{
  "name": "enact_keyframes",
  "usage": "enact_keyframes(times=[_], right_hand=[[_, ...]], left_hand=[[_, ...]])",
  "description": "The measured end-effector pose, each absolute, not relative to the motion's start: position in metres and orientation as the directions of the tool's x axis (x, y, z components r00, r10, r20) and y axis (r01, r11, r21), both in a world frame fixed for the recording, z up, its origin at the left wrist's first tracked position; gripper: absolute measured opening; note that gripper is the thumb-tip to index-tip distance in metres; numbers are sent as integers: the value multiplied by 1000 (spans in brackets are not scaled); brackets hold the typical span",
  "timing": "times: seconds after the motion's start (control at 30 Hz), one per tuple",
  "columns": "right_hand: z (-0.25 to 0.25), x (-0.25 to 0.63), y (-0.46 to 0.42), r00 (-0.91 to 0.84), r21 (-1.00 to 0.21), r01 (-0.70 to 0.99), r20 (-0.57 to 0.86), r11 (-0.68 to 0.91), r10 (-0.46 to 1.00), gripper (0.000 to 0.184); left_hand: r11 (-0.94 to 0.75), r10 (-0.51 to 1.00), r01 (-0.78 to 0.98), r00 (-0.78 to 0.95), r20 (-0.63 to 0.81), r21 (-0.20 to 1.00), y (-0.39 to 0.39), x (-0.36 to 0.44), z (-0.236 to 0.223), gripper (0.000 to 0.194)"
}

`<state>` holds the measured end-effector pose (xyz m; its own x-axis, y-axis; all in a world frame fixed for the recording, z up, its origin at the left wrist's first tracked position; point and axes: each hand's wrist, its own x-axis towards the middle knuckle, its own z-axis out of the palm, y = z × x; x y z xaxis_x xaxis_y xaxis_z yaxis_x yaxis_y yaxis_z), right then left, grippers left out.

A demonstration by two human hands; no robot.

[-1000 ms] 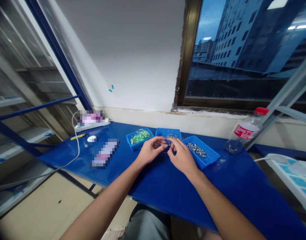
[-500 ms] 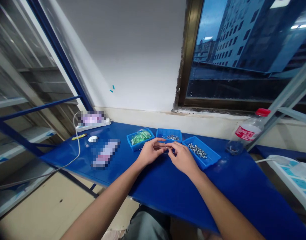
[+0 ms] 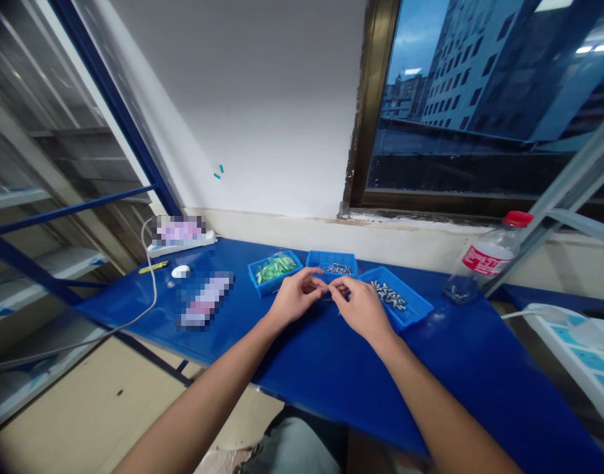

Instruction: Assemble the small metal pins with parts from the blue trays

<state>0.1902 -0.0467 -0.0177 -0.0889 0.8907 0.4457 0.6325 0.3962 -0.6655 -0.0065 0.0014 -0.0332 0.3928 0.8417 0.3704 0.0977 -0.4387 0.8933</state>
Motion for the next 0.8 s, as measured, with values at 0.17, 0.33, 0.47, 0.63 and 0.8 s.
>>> enact_keyframes(times=[0.17, 0.33, 0.47, 0.63, 0.8], right_hand=[[-22, 195, -44, -160, -702, 595, 372, 390, 914, 26], [-32, 193, -41, -140, -812, 488, 289, 320, 947, 26], [-36, 191, -40, -109, -855, 436, 259, 280, 960, 27], [-35, 190, -38, -147, -838, 453, 268, 305, 952, 35], [-32, 187, -26, -26, -949, 259, 179, 179, 984, 49]], left_hand=[[-297, 862, -143, 385, 330, 944, 4, -7, -28, 46], [-338, 862, -4, 401, 311, 941, 2, -7, -25, 44], [-473, 819, 114, 421, 389, 874, 2, -9, -23, 30], [-475, 830, 145, 402, 387, 868, 1, -9, -21, 33], [-433, 881, 222, 310, 357, 874, -2, -9, -17, 44]])
